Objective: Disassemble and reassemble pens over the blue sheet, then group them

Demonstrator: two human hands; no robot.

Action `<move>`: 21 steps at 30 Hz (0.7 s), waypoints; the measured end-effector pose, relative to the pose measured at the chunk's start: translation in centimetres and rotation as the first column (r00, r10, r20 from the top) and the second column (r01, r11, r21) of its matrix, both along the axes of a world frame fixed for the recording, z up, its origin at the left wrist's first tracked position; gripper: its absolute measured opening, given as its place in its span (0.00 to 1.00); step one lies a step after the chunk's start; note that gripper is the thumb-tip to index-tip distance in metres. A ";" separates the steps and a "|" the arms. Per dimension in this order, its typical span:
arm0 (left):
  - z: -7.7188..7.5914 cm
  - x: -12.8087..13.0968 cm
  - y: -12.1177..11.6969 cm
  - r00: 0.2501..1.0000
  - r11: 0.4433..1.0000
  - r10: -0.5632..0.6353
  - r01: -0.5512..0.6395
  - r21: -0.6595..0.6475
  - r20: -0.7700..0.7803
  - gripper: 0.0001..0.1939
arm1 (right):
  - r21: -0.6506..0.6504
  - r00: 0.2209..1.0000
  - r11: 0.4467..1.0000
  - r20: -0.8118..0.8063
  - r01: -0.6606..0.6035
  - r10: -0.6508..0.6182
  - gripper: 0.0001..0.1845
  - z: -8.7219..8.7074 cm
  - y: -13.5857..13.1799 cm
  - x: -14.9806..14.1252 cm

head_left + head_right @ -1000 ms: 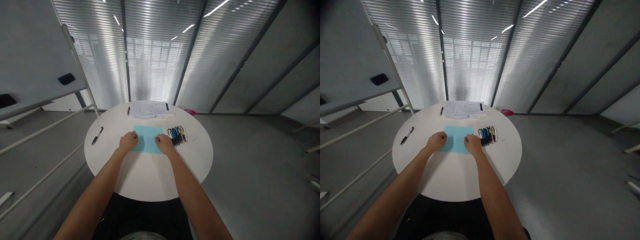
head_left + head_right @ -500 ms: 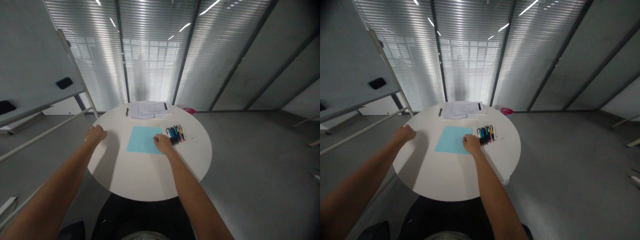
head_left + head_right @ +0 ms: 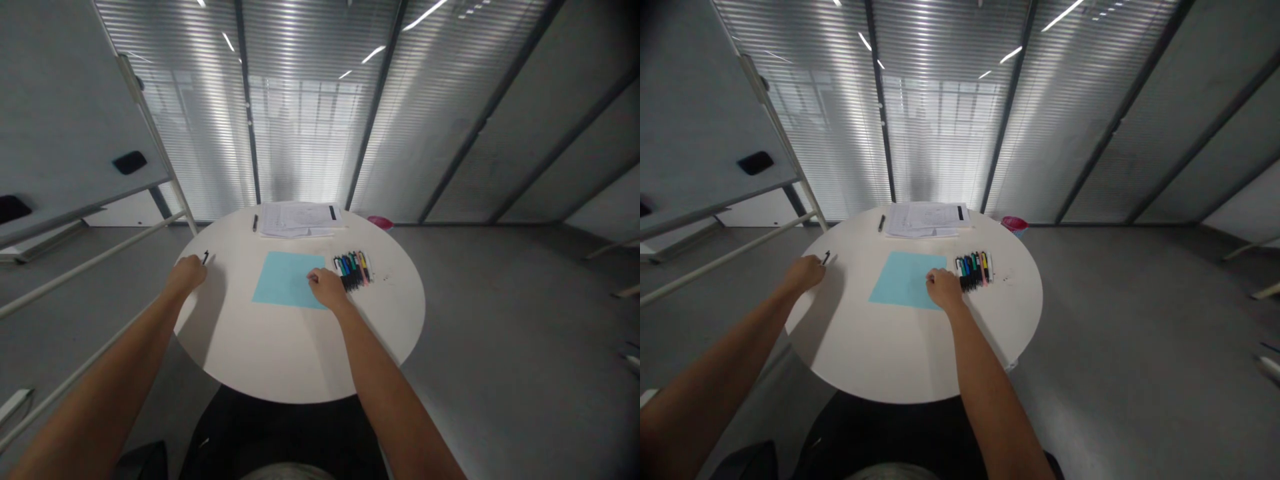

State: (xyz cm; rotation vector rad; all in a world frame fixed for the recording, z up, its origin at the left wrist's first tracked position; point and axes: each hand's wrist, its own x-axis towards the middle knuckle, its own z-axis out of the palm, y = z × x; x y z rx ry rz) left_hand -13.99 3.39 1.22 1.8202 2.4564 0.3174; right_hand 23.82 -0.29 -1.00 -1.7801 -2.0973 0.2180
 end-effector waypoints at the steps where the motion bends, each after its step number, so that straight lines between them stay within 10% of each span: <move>1: 0.3 0.4 0.1 1.000 1.000 -0.015 0.015 -0.005 0.013 0.20 | 0.002 1.000 1.000 -0.003 -0.001 0.001 0.12 0.0 0.0 0.0; 6: 2.5 4.9 -0.4 0.968 0.976 -0.209 0.198 0.088 0.143 0.20 | 0.008 0.999 1.000 -0.036 0.006 -0.005 0.12 0.0 0.0 0.1; 11: 3.7 10.4 -2.3 0.807 0.811 -0.569 0.518 0.271 0.160 0.18 | 0.030 0.951 1.000 -0.308 0.006 0.003 0.11 0.0 0.2 -0.1; 17: 3.2 15.8 -4.0 0.670 0.665 -0.738 0.707 0.239 0.073 0.16 | -0.026 0.498 0.993 -0.867 -0.114 0.035 0.20 0.7 0.5 -1.0; 21: 3.4 18.4 -4.4 0.639 0.633 -0.769 0.754 0.174 0.029 0.17 | -0.027 0.415 0.983 -0.909 -0.179 0.050 0.19 0.3 0.8 -1.0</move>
